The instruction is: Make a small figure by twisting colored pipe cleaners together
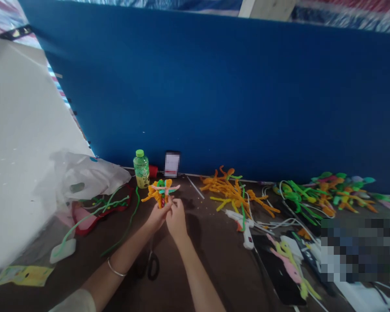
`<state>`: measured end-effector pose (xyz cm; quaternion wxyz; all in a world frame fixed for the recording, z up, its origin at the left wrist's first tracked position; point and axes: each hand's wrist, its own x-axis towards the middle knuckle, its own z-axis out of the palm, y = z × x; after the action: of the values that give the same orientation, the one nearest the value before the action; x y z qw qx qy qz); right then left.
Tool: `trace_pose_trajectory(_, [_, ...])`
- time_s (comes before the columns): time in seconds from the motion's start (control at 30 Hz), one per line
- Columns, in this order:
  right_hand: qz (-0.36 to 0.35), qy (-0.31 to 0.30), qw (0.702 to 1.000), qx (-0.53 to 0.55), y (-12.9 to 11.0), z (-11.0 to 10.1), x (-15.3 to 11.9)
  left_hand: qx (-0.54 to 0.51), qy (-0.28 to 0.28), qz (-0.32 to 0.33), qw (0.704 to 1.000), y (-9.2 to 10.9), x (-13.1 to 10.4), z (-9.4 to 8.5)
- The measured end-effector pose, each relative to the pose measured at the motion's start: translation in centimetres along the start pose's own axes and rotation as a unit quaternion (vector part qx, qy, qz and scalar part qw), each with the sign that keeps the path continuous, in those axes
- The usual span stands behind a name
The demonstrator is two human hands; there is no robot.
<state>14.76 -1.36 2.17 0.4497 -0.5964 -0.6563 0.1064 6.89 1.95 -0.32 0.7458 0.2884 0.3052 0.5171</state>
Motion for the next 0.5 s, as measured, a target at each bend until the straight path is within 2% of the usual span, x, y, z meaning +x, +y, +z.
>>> trace_pose_trajectory(0.1, [-0.047, -0.024, 0.992, -0.114, -0.1, -1.0, -0.3, -0.025, -0.022, -0.013, 0.999, 0.4, -0.2, 0.0])
trace_pose_trajectory(0.2, [-0.096, -0.057, 0.986, -0.124, 0.4, -2.6, -0.6, 0.002, 0.001, 0.009, 1.000, 0.4, -0.3, 0.1])
trace_pose_trajectory(0.27, [-0.100, -0.048, 0.987, -0.115, 1.9, -4.4, -0.4, 0.007, 0.006, 0.026, 1.000, 0.3, -0.4, 0.2])
trace_pose_trajectory(0.33, [-0.061, -0.014, 0.991, -0.120, 4.4, -6.9, 0.4, -0.003, -0.003, 0.024, 1.000, 0.2, -0.4, 0.3])
trace_pose_trajectory(0.4, [0.006, 0.016, 0.985, -0.174, 7.6, -9.9, 1.7, -0.010, -0.008, 0.014, 1.000, 0.1, -0.3, 0.3])
trace_pose_trajectory(0.5, [0.148, 0.010, 0.945, -0.291, 12.2, -14.7, 4.0, -0.005, -0.010, 0.007, 1.000, 0.0, -0.2, 0.3])
